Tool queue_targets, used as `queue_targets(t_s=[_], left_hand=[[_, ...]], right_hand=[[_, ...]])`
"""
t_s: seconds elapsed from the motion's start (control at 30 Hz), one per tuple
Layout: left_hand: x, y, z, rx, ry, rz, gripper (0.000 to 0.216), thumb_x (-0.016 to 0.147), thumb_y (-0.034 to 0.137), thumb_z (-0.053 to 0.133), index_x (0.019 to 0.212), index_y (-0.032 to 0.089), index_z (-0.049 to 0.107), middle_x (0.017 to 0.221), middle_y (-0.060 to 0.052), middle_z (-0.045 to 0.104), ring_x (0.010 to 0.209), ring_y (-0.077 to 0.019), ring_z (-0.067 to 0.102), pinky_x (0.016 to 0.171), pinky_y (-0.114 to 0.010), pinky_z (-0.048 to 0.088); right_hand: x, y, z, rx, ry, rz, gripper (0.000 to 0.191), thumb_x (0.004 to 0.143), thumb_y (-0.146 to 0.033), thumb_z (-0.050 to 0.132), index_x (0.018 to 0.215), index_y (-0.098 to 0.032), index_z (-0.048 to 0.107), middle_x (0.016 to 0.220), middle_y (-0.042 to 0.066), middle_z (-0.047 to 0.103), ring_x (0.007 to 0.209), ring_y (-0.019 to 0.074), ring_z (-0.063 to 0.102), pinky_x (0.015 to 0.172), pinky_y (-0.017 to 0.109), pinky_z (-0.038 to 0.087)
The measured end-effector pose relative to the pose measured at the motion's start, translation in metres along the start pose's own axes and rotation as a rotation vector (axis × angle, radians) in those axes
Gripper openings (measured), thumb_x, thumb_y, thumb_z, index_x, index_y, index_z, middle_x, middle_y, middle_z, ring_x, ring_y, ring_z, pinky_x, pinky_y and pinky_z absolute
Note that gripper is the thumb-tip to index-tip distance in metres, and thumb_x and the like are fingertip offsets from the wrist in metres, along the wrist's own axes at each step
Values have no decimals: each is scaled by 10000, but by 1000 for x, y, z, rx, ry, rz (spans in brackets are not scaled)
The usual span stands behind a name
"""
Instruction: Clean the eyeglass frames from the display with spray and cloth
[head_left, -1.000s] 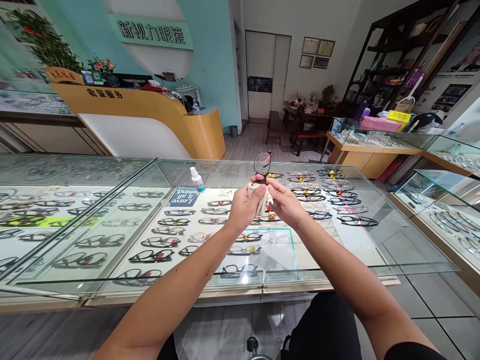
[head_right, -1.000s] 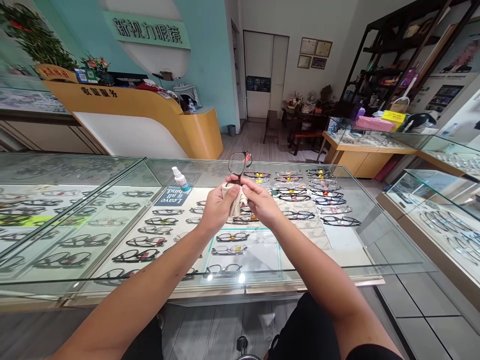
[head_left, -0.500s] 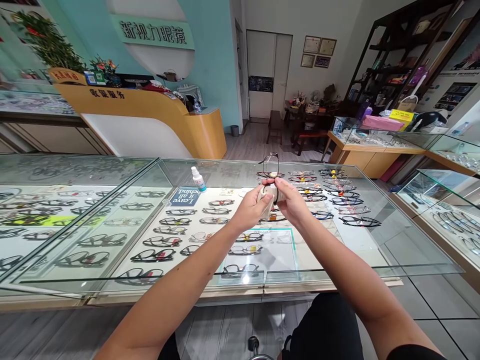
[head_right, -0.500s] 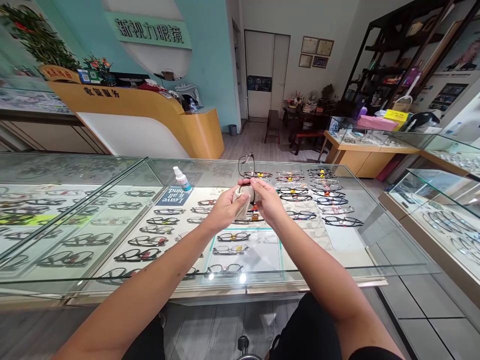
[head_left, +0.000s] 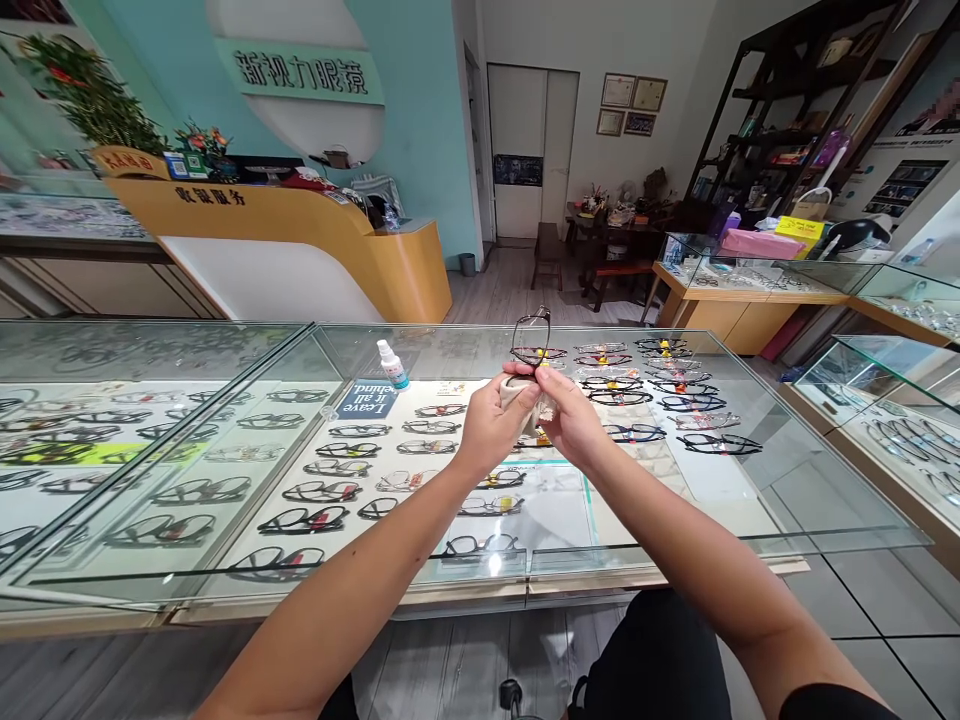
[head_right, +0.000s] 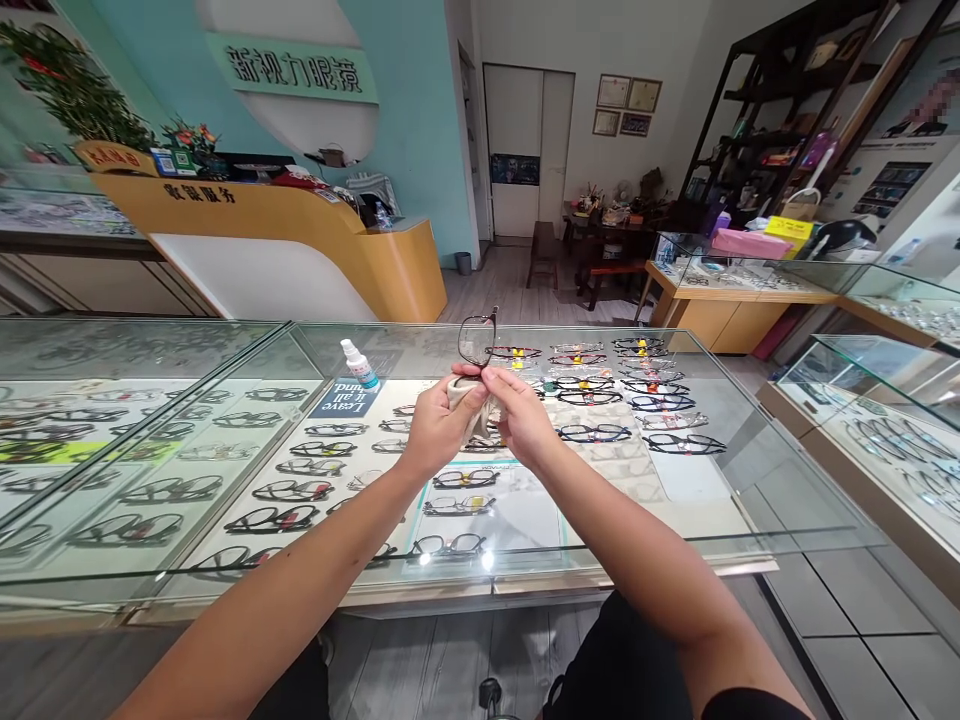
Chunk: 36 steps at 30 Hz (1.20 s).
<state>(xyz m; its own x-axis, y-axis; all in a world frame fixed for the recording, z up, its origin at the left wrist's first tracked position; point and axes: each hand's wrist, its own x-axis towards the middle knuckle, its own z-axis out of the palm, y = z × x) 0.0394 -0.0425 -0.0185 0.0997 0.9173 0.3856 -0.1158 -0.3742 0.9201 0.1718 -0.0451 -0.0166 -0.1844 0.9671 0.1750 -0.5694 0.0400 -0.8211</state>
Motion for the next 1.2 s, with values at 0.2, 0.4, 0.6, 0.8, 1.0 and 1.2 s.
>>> queue_targets(t_s=[0.2,0.4,0.6,0.8,1.0,1.2], left_hand=[[3,-1,-2,44,51,9,716,808,871,799,962,175,733,763,-3,660,691,-142,556,647,-261,487],[8,-1,-10,60,-149,-31,700,896,880,705,979,185,698,720,4,634,658,-145,549,651,-273,488],[13,1,-20,41,-350,-87,696,933,807,731,1184,158,698,812,-16,654,686,-147,551,660,-275,479],[18,-1,-27,126,-383,-91,824,846,738,858,1386,143,677,1030,-78,740,877,-198,647,781,-292,523],[12,-2,-20,74,-222,-120,747,800,729,895,1243,164,690,899,-11,708,722,-151,633,673,-287,590],[12,-7,-18,103,-93,-21,709,883,859,734,1060,172,746,702,16,643,586,-143,594,561,-277,551]], right_hand=[[1,-4,1,-34,-16,-9,397,753,-616,952,946,-283,854,1247,40,874,1117,265,791,966,374,624],[9,-9,-11,-58,-25,-25,403,752,-605,965,959,-268,889,1185,56,888,1119,256,790,1014,361,606],[16,-12,-21,-41,-36,-8,433,733,-606,982,952,-241,906,1128,63,889,934,206,768,806,295,601],[19,-5,-25,-13,-21,21,466,714,-596,990,966,-219,885,1118,76,884,895,197,751,746,272,559],[10,3,-13,4,-17,52,480,764,-603,947,1078,-249,865,1269,54,854,788,167,679,548,260,440],[8,-1,-10,-32,-75,4,432,745,-585,974,960,-237,835,1262,67,857,884,194,723,674,300,535]])
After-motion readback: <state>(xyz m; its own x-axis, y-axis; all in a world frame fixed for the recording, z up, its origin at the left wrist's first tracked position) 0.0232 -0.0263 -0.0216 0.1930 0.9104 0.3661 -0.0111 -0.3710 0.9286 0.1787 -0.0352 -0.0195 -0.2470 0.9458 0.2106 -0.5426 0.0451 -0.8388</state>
